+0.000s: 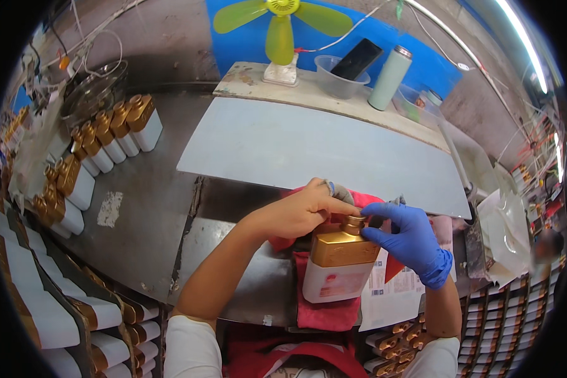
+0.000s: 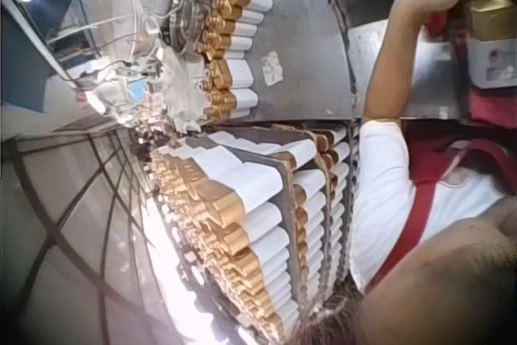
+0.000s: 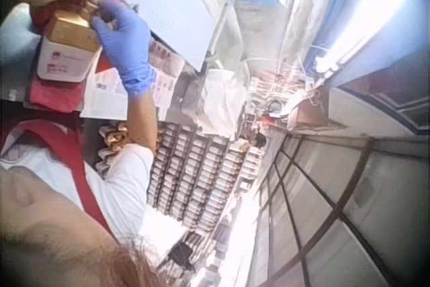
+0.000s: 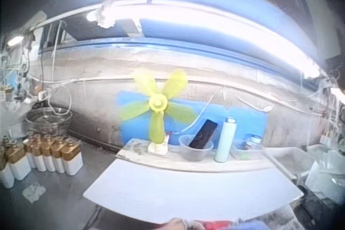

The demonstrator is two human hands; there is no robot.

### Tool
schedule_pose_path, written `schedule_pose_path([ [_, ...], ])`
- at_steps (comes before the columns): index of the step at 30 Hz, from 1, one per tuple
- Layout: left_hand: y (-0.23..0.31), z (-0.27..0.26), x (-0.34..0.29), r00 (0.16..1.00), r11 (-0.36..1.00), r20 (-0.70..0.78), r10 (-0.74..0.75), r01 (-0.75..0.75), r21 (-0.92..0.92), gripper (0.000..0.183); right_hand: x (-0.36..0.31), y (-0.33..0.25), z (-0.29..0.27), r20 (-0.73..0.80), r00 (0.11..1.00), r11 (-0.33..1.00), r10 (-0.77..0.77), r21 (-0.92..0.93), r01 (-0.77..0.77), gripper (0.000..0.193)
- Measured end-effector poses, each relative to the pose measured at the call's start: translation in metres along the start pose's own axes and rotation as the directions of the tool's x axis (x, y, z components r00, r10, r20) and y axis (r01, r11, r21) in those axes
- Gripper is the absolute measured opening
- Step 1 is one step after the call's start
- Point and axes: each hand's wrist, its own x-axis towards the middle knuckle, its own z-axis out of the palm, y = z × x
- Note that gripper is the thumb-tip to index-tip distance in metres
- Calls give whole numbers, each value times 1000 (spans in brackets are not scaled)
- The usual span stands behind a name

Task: The person applies adhesive labels to the sides of gold and white bottles. They pick a label from a sheet, align it on the bottle, and smooth it down with a red cloth. The person repeats this process for multiple bottles, handling them one at a time.

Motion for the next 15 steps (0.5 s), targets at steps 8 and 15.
schedule_pose_path([
  [8,-10,-4,1,997,997,5,79,-79,7,40,17,-15,15,-23,983,983,183,42,-181,29],
  [15,-8,4,0,988,984,-34,150,-146,101,45,24,-47,30,-100,971,863,217,-446,-239,33],
])
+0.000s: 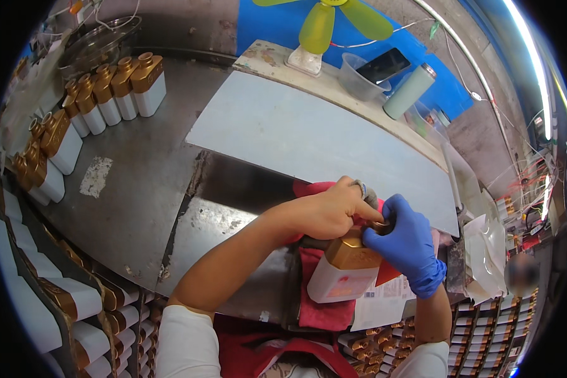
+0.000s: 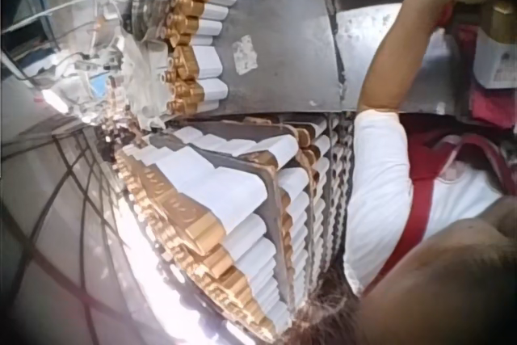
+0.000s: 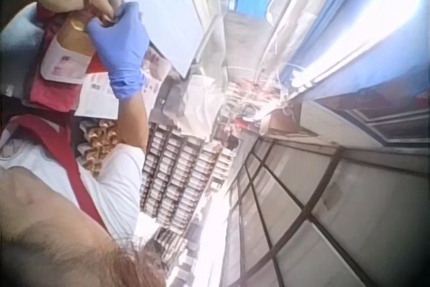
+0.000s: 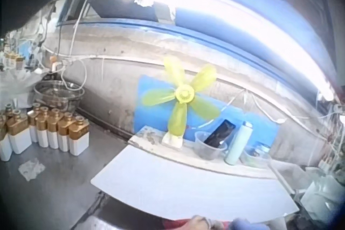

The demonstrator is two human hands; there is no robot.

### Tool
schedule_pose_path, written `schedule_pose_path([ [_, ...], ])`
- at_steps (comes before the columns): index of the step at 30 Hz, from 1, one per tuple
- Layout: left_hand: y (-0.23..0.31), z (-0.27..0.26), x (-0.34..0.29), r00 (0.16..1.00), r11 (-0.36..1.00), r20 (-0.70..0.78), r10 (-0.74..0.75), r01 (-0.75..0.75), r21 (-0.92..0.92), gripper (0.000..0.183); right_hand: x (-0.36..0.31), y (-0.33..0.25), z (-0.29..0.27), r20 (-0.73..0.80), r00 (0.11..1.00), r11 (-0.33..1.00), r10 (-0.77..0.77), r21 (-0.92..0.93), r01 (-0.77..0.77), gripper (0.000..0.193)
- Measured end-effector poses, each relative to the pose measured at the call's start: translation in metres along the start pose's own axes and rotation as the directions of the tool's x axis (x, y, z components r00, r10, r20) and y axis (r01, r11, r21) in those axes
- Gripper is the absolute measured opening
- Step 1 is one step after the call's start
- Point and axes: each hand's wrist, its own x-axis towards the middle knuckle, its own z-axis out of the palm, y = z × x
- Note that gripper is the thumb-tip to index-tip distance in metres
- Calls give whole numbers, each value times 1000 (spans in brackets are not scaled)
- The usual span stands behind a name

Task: The person applies adhesive labels to the sides of gold and white bottles. They pick a label from a sheet, align it on the bottle, and smooth it down with a red cloth. The person repeats this process for multiple bottles, handling them one at a time.

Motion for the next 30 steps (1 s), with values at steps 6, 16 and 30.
schedule_pose_path([
  [6,14,-2,-4,995,995,40,-89,90,-33,45,-4,-3,-23,151,986,995,-75,75,64,38],
  [16,11,19,-15,930,989,-364,-49,-5,-147,43,22,65,-24,297,919,802,-259,597,33,22],
  [30,79,149,-2,836,450,-547,40,474,757,72,33,76,-9,121,884,725,-452,627,285,19],
])
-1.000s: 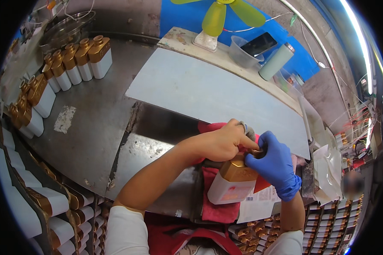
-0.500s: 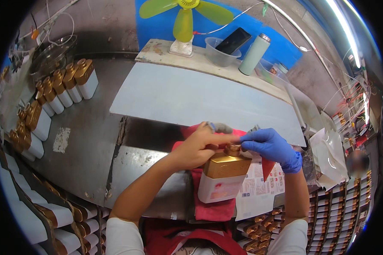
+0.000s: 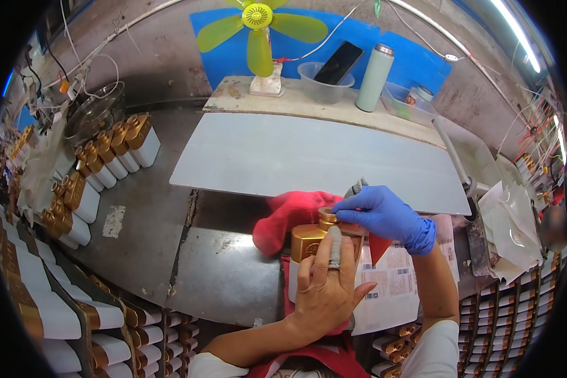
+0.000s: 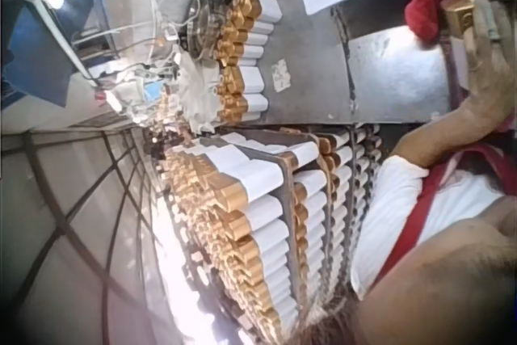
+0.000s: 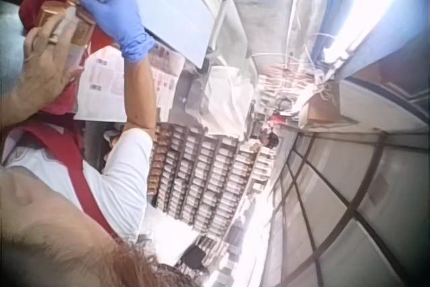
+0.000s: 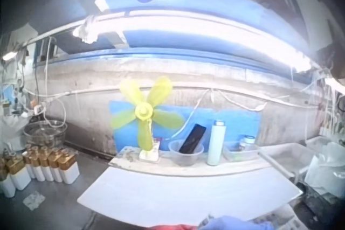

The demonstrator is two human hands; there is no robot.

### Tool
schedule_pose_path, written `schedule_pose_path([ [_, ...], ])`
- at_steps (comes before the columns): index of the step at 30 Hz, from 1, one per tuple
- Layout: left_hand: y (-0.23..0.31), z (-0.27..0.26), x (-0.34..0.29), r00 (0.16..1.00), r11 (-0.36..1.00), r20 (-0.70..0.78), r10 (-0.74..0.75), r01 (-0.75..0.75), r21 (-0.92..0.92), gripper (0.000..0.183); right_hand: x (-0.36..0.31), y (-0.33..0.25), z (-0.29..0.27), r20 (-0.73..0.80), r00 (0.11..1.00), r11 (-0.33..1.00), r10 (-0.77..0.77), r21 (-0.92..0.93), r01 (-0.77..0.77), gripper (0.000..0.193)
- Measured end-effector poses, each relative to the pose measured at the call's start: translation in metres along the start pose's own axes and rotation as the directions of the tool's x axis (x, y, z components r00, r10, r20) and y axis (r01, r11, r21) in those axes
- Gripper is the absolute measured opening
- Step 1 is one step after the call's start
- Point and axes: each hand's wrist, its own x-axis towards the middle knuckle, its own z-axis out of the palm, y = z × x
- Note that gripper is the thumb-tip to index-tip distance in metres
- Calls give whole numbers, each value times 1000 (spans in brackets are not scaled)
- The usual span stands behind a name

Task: The person applies adhesive labels to the sides of gold and white bottles. They pick a label from a sheet, align it on the bottle, and smooth it down with a red cloth. The person repeats this process for multiple bottles, handling them one at a time.

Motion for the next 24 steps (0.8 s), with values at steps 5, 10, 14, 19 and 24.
schedule_pose_path([
  [5,9,-12,10,989,992,85,-119,123,-35,70,-6,3,0,-27,994,979,-105,-176,99,18],
  [10,-11,-22,21,971,899,30,-238,232,-372,55,-10,1,1,-35,988,941,-152,-312,134,21],
  [14,-50,-33,41,928,653,254,-274,373,-659,47,-20,-1,3,-67,982,942,-179,-299,151,22],
  [19,-74,-38,58,762,125,635,-124,647,-752,59,-32,-14,3,-59,979,926,-197,-339,166,20],
  [24,-84,-19,70,694,-102,701,164,719,-688,64,-44,-28,9,-19,972,913,-236,-347,215,16],
])
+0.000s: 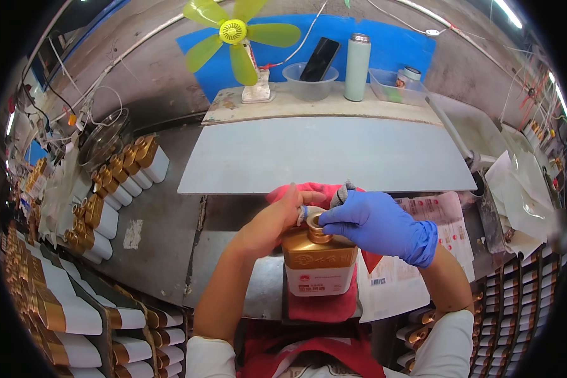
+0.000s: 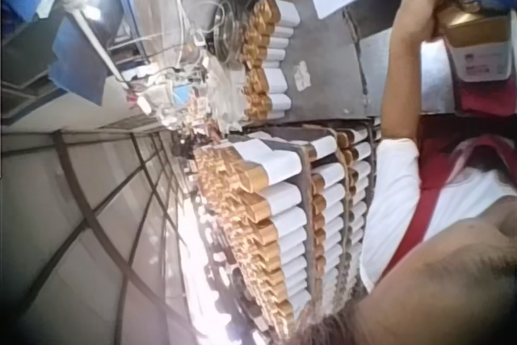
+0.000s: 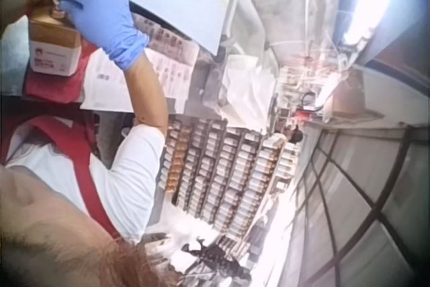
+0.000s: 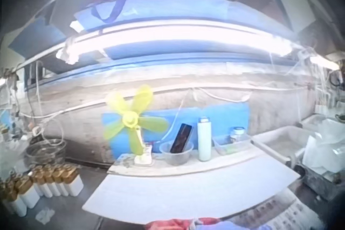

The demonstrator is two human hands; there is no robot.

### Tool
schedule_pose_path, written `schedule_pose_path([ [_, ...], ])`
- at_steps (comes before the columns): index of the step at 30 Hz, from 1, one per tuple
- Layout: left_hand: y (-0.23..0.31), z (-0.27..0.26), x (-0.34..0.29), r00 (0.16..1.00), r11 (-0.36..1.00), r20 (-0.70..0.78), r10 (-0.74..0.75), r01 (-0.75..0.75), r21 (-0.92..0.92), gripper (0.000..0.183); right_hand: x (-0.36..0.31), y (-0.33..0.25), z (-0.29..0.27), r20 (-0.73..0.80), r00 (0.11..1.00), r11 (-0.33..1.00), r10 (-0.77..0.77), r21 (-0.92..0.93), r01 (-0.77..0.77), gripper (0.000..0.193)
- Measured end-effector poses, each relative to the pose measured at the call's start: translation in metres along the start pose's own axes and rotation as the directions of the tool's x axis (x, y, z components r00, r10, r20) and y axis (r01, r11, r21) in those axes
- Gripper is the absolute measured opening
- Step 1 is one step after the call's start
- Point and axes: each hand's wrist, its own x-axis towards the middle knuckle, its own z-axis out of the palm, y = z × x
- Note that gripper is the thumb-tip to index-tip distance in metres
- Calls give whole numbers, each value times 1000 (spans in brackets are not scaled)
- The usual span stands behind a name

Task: The person applies adhesive labels to the sides of gold and white bottles. They pick a label from a sheet, align it on the bottle, and smooth it down with a red cloth. The person repeats this process for multiple bottles, handling them one at a time.

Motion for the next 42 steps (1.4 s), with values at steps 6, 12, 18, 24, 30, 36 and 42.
schedule_pose_path([
  [6,-26,-8,-21,973,948,-113,201,-164,271,48,-3,11,1,-12,998,998,67,8,-67,17],
  [12,-65,-15,-45,789,692,-65,611,-492,528,48,1,10,4,3,989,987,148,59,-148,19],
  [18,-52,-24,-41,627,86,321,710,-530,844,46,0,4,1,20,986,985,166,47,-166,19],
  [24,-34,-7,-35,586,-421,596,550,-422,803,47,0,3,-2,66,983,981,172,79,-177,25],
  [30,-14,40,-18,782,-638,552,289,-272,720,52,6,6,-4,144,986,995,84,42,-91,42],
  [36,-25,68,-9,811,-839,518,270,-66,540,53,2,-4,-21,254,965,991,58,104,-87,38],
  [42,-36,74,-23,835,-754,485,262,-137,643,57,-15,-4,-17,160,982,995,-97,41,92,37],
])
